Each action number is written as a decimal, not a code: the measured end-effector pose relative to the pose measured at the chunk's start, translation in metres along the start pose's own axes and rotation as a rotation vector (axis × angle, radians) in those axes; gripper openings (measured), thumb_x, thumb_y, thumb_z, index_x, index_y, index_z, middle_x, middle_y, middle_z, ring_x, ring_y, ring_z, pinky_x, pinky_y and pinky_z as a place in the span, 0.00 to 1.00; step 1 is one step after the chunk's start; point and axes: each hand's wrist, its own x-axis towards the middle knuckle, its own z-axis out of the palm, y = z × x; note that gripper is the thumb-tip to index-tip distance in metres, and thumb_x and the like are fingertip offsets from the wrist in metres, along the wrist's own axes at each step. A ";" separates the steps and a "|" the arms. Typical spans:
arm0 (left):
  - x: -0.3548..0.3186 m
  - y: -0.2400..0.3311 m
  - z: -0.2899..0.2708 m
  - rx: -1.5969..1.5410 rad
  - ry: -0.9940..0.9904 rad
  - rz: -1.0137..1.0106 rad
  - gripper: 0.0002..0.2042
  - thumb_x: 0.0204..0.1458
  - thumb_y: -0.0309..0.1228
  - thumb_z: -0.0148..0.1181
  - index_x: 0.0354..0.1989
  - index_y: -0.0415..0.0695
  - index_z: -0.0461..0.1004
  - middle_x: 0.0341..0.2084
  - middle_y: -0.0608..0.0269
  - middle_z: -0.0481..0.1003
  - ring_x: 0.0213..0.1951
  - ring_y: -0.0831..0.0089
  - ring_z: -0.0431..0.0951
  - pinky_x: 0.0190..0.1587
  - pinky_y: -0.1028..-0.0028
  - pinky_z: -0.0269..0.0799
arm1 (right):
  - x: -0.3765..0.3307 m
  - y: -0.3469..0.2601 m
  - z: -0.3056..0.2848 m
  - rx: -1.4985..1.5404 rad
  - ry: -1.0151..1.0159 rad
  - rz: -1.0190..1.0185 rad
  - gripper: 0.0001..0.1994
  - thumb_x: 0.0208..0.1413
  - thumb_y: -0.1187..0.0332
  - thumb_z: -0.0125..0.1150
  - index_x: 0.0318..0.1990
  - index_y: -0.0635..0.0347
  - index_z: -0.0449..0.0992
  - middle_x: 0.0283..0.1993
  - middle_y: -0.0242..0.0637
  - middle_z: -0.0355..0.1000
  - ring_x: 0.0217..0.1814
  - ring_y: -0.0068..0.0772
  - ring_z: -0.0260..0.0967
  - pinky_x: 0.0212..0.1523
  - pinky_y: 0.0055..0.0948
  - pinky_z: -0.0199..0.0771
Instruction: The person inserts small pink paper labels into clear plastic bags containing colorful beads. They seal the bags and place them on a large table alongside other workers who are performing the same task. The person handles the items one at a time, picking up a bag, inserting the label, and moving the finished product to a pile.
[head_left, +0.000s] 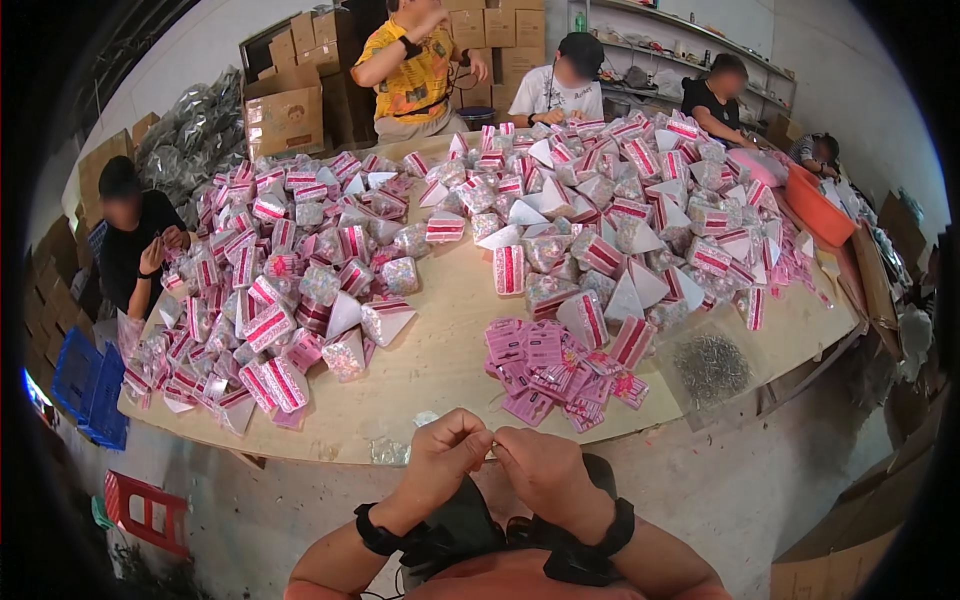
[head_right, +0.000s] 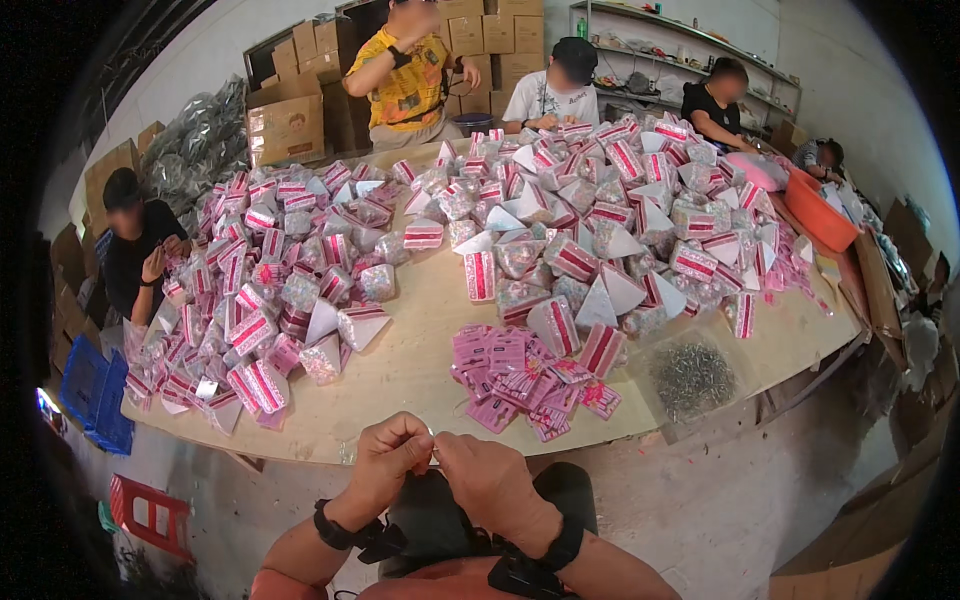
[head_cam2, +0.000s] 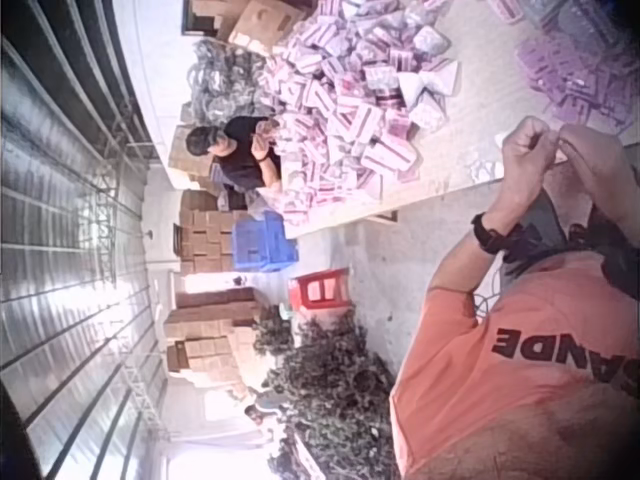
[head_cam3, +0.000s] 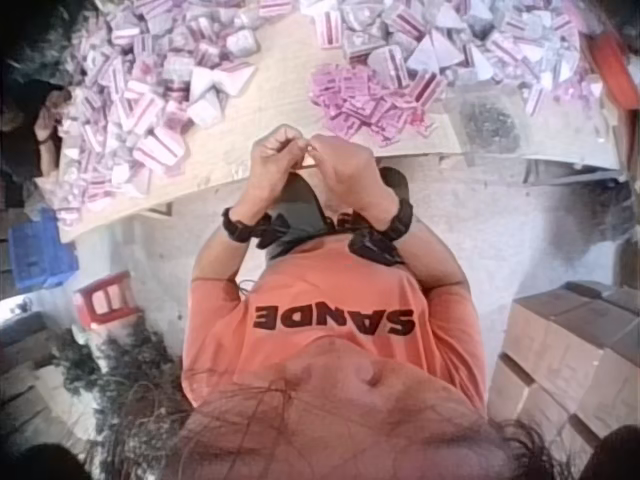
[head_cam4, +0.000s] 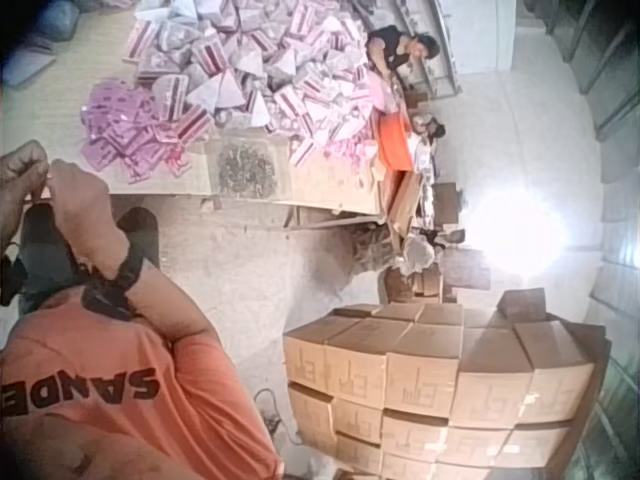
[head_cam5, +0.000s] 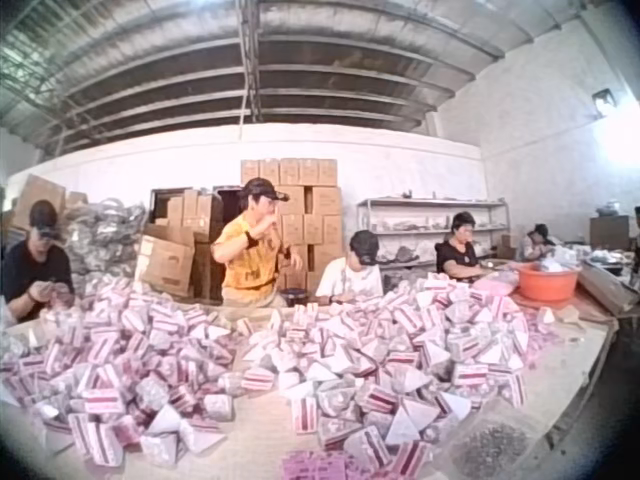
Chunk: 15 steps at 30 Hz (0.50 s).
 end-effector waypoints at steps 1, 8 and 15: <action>0.000 0.000 0.000 -0.012 0.001 0.002 0.06 0.53 0.27 0.53 0.26 0.40 0.66 0.18 0.72 0.66 0.20 0.86 0.63 0.22 0.85 0.60 | 0.000 0.000 0.001 -0.039 -0.018 -0.012 0.04 0.46 0.74 0.52 0.28 0.58 0.63 0.20 0.37 0.63 0.22 0.39 0.65 0.21 0.34 0.63; 0.002 -0.006 -0.005 0.027 0.017 0.007 0.05 0.53 0.27 0.52 0.26 0.41 0.66 0.19 0.72 0.67 0.21 0.87 0.63 0.23 0.85 0.59 | 0.001 0.006 0.010 0.073 0.007 0.047 0.03 0.46 0.73 0.52 0.28 0.59 0.65 0.20 0.38 0.64 0.22 0.41 0.65 0.22 0.33 0.63; 0.002 -0.012 -0.009 0.108 0.037 0.008 0.05 0.52 0.26 0.52 0.25 0.40 0.67 0.18 0.70 0.67 0.19 0.86 0.63 0.22 0.86 0.59 | 0.006 0.013 0.010 0.429 -0.110 0.274 0.04 0.47 0.72 0.53 0.27 0.63 0.69 0.21 0.39 0.67 0.24 0.38 0.66 0.24 0.30 0.63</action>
